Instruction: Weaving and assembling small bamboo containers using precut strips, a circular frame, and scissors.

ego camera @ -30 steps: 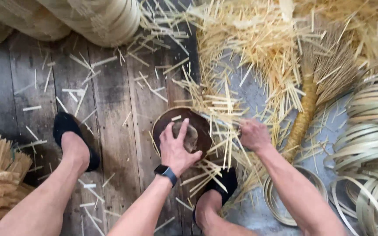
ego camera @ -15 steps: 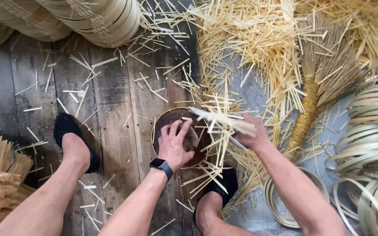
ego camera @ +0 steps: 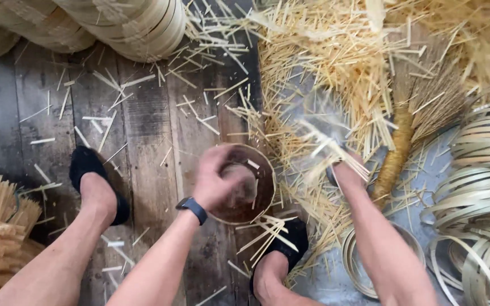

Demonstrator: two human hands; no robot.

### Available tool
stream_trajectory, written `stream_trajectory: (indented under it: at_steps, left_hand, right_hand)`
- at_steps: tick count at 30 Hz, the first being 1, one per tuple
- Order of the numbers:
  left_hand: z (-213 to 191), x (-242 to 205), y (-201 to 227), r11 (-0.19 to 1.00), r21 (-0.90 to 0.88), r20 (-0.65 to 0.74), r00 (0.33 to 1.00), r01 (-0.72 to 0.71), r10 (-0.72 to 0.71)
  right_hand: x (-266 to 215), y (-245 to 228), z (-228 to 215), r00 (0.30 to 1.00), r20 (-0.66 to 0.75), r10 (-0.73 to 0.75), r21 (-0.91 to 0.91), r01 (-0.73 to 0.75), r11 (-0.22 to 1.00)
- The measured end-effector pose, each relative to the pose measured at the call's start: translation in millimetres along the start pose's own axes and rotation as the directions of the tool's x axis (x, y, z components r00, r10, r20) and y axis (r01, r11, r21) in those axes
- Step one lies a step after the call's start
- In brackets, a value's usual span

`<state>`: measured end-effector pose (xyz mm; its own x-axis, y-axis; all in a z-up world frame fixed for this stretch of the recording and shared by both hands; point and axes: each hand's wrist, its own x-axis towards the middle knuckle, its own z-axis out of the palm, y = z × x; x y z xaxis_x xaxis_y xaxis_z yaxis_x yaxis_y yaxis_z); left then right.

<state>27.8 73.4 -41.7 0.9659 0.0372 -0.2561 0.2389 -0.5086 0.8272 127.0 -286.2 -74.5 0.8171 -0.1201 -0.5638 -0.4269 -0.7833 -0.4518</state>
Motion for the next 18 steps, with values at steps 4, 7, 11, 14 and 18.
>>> stream_trajectory:
  at_steps: [4,7,11,14,18]
  left_hand:
    - [28.2,35.6,-120.1,0.886,-0.034,-0.268,0.850,0.462,-0.454]
    - [-11.6,39.6,7.4,0.803,0.314,-0.168,0.862,0.507,-0.479]
    - [-8.2,56.0,8.4,0.790,0.173,-0.058,0.807,0.588,-0.588]
    - [15.1,69.0,-34.5,0.899,0.061,0.034,0.899,0.433,-0.436]
    - [25.0,81.0,-38.1,0.905,0.048,0.014,0.906,0.422,-0.423]
  right_hand:
    - [20.8,48.5,22.8,0.934,-0.037,0.355,-0.297,-0.350,0.889]
    - [4.5,80.0,53.3,0.948,0.014,0.319,-0.145,-0.313,0.938]
    - [-41.0,36.2,49.5,0.953,-0.016,0.303,0.000,-0.303,0.953]
    - [-62.3,11.7,38.3,0.978,-0.024,0.206,0.010,-0.205,0.979]
    - [-44.0,-7.1,22.9,0.912,-0.081,-0.403,-0.257,0.372,0.892]
